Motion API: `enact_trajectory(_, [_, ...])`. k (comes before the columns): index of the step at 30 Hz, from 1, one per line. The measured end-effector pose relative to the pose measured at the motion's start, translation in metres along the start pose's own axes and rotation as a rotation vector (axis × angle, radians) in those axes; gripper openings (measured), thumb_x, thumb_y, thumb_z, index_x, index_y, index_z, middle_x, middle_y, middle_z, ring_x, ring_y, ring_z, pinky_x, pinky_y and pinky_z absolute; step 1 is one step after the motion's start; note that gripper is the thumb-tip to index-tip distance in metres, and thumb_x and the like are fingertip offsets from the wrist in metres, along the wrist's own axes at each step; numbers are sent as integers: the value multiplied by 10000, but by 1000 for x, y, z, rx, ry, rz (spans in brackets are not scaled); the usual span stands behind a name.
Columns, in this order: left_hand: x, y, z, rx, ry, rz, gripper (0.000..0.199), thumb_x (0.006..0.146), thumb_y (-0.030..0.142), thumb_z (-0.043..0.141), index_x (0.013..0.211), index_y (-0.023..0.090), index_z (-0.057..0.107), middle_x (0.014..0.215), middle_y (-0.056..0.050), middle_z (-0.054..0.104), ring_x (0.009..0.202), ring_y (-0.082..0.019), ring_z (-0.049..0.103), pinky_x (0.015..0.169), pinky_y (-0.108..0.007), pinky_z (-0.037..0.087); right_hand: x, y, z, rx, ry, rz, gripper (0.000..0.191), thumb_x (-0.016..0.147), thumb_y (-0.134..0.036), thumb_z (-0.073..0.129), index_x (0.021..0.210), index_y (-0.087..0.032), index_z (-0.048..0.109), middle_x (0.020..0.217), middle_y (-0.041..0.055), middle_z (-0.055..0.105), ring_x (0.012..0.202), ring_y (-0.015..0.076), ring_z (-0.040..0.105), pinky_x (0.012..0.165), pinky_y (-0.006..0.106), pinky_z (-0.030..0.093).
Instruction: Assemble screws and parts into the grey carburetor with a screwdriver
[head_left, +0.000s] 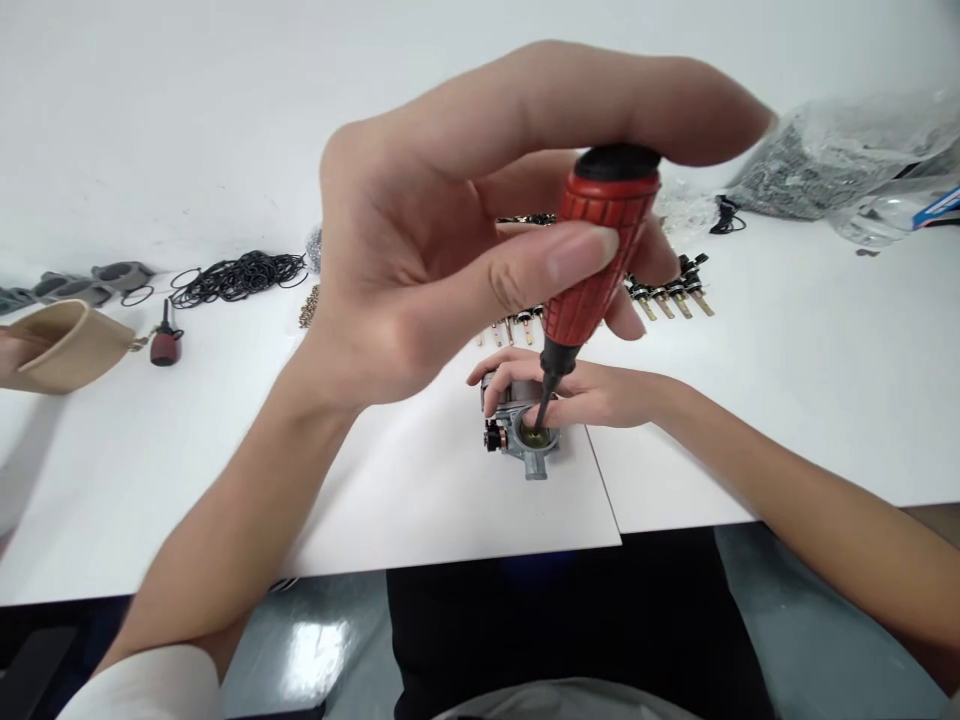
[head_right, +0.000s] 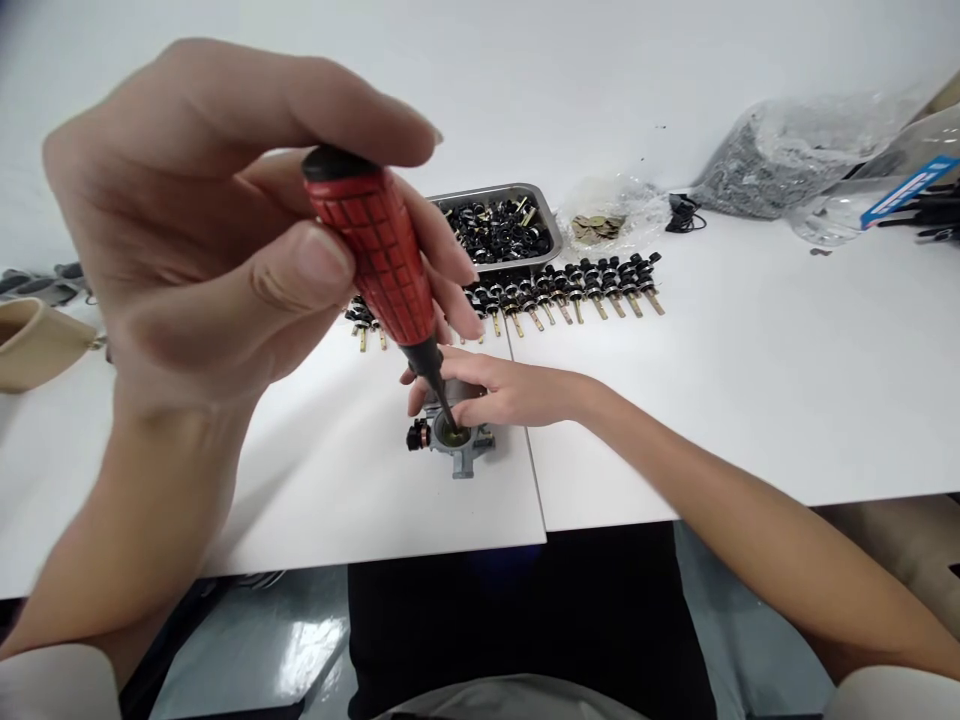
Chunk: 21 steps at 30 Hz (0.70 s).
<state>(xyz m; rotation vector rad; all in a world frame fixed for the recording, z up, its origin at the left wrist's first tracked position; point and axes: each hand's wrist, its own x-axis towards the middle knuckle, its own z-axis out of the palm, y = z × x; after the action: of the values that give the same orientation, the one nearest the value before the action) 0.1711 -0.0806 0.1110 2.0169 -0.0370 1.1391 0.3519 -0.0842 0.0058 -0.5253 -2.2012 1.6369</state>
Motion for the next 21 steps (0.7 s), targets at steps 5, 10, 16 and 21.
enact_trajectory(5, [2, 6, 2, 118, 0, 78, 717, 823, 656, 370, 1173, 111, 675, 936, 38, 666, 879, -114, 742, 804, -313, 643, -1, 3, 0, -54, 8, -28, 282, 913, -169, 551, 1181, -174, 640, 1405, 107, 496, 1302, 217, 502, 1086, 359, 458])
enact_trajectory(10, [8, 10, 6, 61, -113, 245, 709, 740, 738, 465, 994, 119, 700, 919, 54, 628, 1043, -156, 734, 929, -294, 594, -3, -5, 2, -58, 53, 36, 288, 918, -160, 567, 1195, -156, 643, 1276, 100, 581, 1151, 200, 577, 1012, 364, 487])
enact_trajectory(16, [5, 10, 6, 36, -52, 241, 662, 740, 722, 521, 942, 116, 695, 848, 49, 587, 1002, -148, 739, 844, -264, 583, -2, -5, 2, -40, 20, 19, 283, 923, -145, 541, 1190, -161, 632, 1339, 103, 543, 1302, 222, 500, 1136, 401, 400])
enact_trajectory(21, [2, 7, 2, 229, 32, 161, 601, 759, 643, 582, 1014, 106, 668, 890, 44, 574, 805, -53, 674, 660, -229, 494, -2, -4, 0, -43, -3, 31, 289, 916, -154, 537, 1191, -163, 624, 1406, 117, 489, 1344, 242, 463, 1141, 408, 397])
